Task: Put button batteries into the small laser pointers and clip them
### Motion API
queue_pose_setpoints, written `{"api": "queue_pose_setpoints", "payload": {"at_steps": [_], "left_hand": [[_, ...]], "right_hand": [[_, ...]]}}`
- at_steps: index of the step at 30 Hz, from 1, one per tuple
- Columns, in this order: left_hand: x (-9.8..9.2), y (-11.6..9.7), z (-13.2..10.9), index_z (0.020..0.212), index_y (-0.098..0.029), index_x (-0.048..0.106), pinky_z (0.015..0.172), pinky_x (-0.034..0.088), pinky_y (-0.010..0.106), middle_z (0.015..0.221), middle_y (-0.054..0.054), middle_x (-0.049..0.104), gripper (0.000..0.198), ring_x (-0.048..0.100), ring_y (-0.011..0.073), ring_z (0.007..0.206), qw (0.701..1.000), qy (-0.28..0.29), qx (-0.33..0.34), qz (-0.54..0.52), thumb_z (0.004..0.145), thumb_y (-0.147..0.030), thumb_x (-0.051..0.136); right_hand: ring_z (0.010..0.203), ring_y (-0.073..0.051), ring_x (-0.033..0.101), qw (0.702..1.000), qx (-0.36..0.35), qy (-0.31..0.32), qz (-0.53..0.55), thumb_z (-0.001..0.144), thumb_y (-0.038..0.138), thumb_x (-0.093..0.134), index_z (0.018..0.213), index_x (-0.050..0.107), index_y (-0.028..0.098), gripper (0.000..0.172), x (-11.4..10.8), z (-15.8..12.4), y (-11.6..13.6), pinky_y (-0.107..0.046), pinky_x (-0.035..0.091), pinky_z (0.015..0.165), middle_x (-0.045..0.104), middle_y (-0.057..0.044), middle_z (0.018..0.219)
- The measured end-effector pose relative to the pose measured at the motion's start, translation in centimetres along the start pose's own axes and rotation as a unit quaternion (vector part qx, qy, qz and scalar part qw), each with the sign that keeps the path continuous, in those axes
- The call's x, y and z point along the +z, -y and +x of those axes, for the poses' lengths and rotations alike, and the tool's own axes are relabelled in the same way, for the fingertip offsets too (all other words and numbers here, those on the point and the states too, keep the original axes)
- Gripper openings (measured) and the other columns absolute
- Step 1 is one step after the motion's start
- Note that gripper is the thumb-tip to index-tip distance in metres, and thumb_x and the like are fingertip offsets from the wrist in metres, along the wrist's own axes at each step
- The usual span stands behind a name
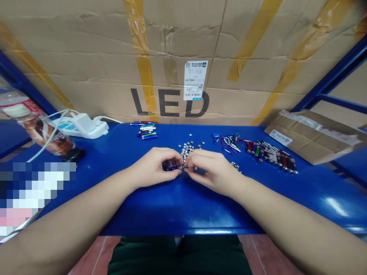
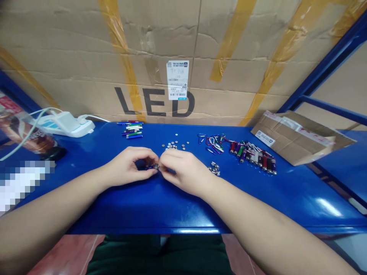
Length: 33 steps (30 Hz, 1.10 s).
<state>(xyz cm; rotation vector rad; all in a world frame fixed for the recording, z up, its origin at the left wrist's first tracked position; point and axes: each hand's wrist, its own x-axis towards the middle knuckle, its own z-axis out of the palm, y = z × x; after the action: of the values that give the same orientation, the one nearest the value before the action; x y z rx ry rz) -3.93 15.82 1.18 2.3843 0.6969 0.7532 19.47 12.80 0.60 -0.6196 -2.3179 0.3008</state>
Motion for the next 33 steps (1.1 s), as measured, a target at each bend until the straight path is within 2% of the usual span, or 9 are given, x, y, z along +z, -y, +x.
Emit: {"api": "queue_pose_setpoints", "payload": {"at_steps": [7,10,15,24,28,31,33], "left_hand": [[-0.1,0.0,0.0,0.094,-0.017,0.072,0.070,0.056,0.023,0.088,0.002,0.075,0.007,0.067,0.0128,0.073,1.000,-0.004,0.001,-0.008,0.087,-0.019,0.071],[-0.1,0.1,0.0,0.095,-0.018,0.071,0.074,0.058,0.024,0.090,0.002,0.075,0.007,0.070,0.0136,0.077,1.000,-0.008,-0.002,-0.021,0.087,-0.018,0.071],[-0.2,0.0,0.0,0.094,-0.018,0.071,0.076,0.059,0.025,0.090,0.002,0.075,0.008,0.070,0.0143,0.080,1.000,-0.014,0.001,-0.021,0.087,-0.017,0.072],[-0.2,-0.1,0.0,0.093,-0.018,0.071,0.076,0.058,0.024,0.090,0.002,0.075,0.008,0.069,0.0134,0.080,1.000,-0.011,0.006,-0.017,0.086,-0.014,0.071],[-0.2,0.0,0.1,0.093,-0.018,0.069,0.080,0.059,0.026,0.092,0.002,0.074,0.008,0.070,0.0144,0.082,1.000,-0.026,0.002,-0.016,0.086,-0.016,0.071],[-0.2,0.2,0.0,0.089,-0.018,0.066,0.086,0.058,0.030,0.095,0.004,0.075,0.007,0.071,0.0167,0.089,0.999,-0.038,0.008,-0.009,0.086,-0.015,0.070],[-0.2,0.3,0.0,0.089,-0.018,0.065,0.088,0.057,0.031,0.097,0.005,0.074,0.007,0.071,0.0176,0.092,0.999,-0.042,0.009,-0.007,0.086,-0.014,0.070]], "right_hand": [[0.086,-0.017,0.063,0.999,-0.033,0.039,-0.017,0.104,0.017,0.051,0.088,0.058,0.020,0.018,-0.2,0.1,0.1,-0.030,0.053,0.080,0.068,-0.007,0.089],[0.089,-0.018,0.064,0.998,-0.042,0.034,-0.017,0.105,0.017,0.051,0.090,0.060,0.020,0.017,-0.5,0.2,0.2,-0.031,0.053,0.082,0.070,-0.008,0.092],[0.089,-0.019,0.062,0.998,-0.031,0.004,-0.060,0.101,0.019,0.056,0.098,0.065,0.020,0.010,-0.8,0.1,0.3,-0.032,0.052,0.081,0.068,-0.008,0.096],[0.097,-0.022,0.062,0.996,0.004,0.059,-0.073,0.096,0.017,0.060,0.111,0.069,0.020,0.017,-0.6,0.0,0.4,-0.035,0.052,0.086,0.067,-0.010,0.104],[0.094,-0.022,0.063,0.996,-0.009,0.031,-0.084,0.098,0.019,0.057,0.110,0.068,0.020,0.016,-1.2,0.1,0.4,-0.035,0.052,0.085,0.068,-0.010,0.103],[0.091,-0.022,0.063,0.992,0.039,0.028,-0.114,0.098,0.020,0.057,0.101,0.068,0.019,0.012,-2.0,0.0,0.2,-0.036,0.051,0.084,0.068,-0.009,0.096],[0.090,-0.023,0.064,0.980,0.097,0.084,-0.149,0.097,0.021,0.060,0.098,0.071,0.018,0.011,-2.5,-0.1,-0.1,-0.036,0.051,0.085,0.068,-0.009,0.093]]}}
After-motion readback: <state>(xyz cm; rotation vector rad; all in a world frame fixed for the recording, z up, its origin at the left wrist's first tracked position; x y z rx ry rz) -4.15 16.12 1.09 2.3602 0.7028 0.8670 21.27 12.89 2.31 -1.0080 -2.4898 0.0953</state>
